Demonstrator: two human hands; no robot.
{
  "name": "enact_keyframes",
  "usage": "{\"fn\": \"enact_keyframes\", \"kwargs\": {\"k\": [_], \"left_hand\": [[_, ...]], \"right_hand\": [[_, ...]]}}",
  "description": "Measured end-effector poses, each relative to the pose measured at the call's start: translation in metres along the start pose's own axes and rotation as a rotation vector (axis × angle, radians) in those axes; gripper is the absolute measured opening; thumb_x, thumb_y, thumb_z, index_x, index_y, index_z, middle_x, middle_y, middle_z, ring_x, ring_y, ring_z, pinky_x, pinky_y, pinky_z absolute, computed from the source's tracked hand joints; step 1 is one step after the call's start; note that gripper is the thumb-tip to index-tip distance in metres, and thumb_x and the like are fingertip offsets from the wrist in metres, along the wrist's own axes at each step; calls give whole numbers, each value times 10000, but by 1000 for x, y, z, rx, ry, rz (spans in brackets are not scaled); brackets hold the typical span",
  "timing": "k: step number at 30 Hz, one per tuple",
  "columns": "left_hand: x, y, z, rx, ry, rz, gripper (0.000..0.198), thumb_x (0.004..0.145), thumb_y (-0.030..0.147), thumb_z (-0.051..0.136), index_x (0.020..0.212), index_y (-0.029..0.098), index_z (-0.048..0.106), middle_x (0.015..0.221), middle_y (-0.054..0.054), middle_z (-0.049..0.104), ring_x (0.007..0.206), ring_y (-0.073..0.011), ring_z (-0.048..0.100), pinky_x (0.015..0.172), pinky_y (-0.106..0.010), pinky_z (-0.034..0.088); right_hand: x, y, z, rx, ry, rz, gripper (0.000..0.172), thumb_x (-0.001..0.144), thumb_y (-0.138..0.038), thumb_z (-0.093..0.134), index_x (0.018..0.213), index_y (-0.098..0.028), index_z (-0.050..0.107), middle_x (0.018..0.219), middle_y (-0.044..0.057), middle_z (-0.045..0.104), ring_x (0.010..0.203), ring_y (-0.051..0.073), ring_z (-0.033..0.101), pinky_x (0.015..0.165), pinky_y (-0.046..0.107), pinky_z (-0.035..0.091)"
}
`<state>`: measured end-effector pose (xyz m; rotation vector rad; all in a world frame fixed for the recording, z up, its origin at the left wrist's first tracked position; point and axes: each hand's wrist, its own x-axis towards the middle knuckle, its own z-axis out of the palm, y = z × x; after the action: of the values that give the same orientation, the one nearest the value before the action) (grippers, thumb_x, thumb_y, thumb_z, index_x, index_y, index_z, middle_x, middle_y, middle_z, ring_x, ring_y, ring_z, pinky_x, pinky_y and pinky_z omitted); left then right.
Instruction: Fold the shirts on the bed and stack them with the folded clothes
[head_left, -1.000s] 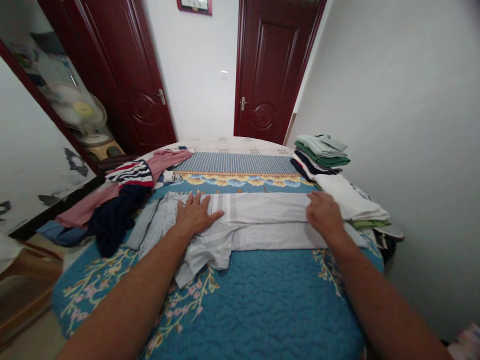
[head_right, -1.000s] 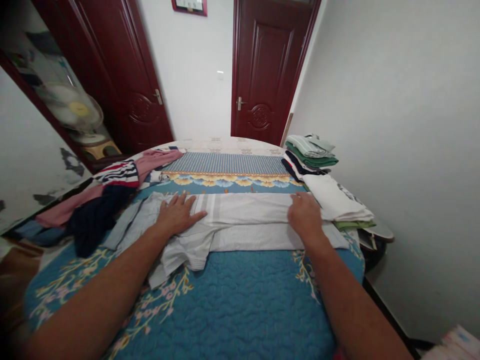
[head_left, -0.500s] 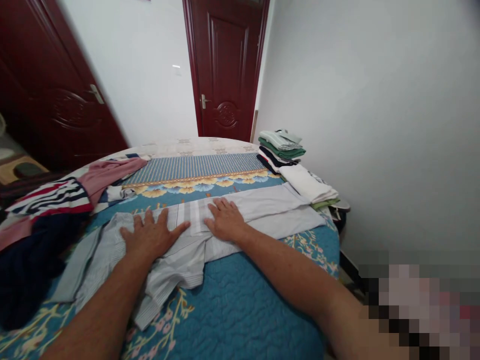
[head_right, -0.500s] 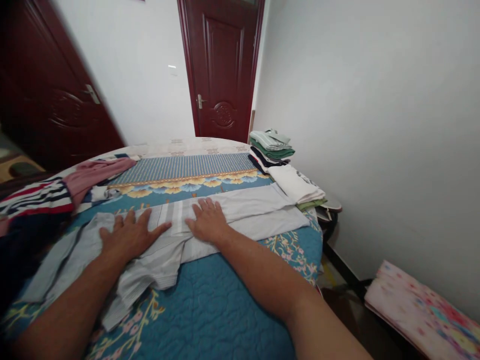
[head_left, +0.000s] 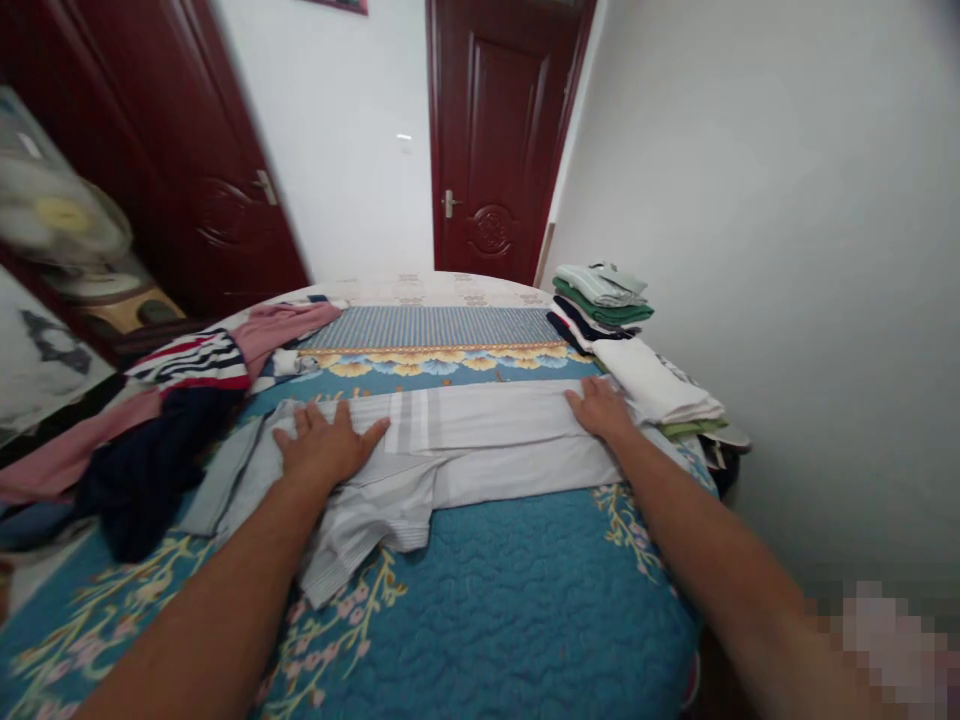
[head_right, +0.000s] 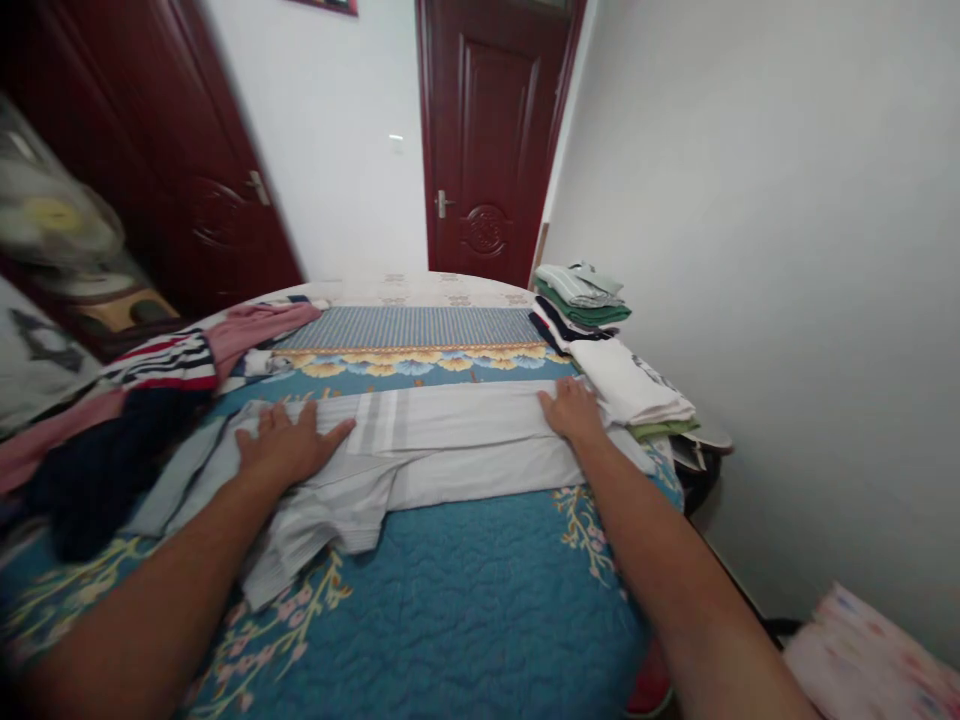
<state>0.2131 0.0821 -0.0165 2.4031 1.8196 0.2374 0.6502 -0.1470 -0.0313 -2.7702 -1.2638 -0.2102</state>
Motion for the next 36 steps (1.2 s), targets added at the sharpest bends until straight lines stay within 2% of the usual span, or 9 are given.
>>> {"fn": "enact_keyframes", "kwargs": {"k": [7,14,17,19,22,25,28,33,36], "left_hand": [[-4,-3,0,37,-38,-8,1168,889,926,299,1689,77,363,1743,-335,251,1640,-534,140,1270,-701,110],[-4,-5,-1,51,4,-67,1124,935,842,364,1678,-1,333,1726,-358,270,1630,-542,172,1285,-640,150],[-3,-4,-2,66,29,-99,1097,960,785,389,1650,-68,337,1704,-392,281,1615,-545,219,1293,-622,157],[-4,-4,-3,89,80,-74,1009,985,714,423,1624,-66,391,1689,-375,338,1610,-516,261,1304,-602,159],[-9,-1,-7,113,163,81,816,1021,591,461,1593,10,479,1680,-289,426,1617,-423,298,1326,-539,165],[-20,9,-12,95,146,176,778,1038,575,456,1575,13,502,1642,-281,486,1596,-405,350,1325,-524,192],[-34,22,-14,65,86,239,807,1049,617,412,1573,10,506,1648,-285,475,1592,-410,358,1320,-523,216],[-48,35,-4,14,-56,342,868,1046,680,333,1623,41,449,1711,-270,386,1627,-405,296,1321,-547,212],[-48,34,1,-5,-89,338,924,1032,718,312,1681,63,356,1760,-265,278,1654,-414,219,1326,-592,168]], "right_hand": [[24,29,38,-54,56,18,820,1071,-605,328,1504,61,533,1549,332,531,1487,407,483,1232,488,352],[26,33,41,-63,57,49,846,1039,-618,317,1466,60,589,1454,340,606,1413,425,555,1186,515,411],[24,35,39,-68,87,22,814,1039,-591,313,1378,70,647,1331,350,667,1312,446,622,1121,542,469],[21,36,36,-62,136,-10,776,1041,-570,320,1282,64,697,1210,349,705,1218,457,669,1055,562,511],[17,30,26,-34,349,-149,697,1046,-516,348,1240,50,706,1207,352,699,1241,464,656,1061,587,518],[6,-2,15,79,538,-415,630,1055,-457,396,1393,24,624,1410,334,629,1401,430,567,1161,586,472],[-19,-65,10,237,537,-662,609,1069,-432,449,1536,-48,521,1534,277,570,1487,390,501,1213,588,444],[-74,-179,13,375,335,-906,625,1101,-456,433,1625,-115,432,1628,229,502,1550,359,438,1247,587,420],[-90,-215,14,323,168,-897,620,1114,-486,376,1612,-126,463,1638,214,501,1555,360,430,1245,602,398]]}}
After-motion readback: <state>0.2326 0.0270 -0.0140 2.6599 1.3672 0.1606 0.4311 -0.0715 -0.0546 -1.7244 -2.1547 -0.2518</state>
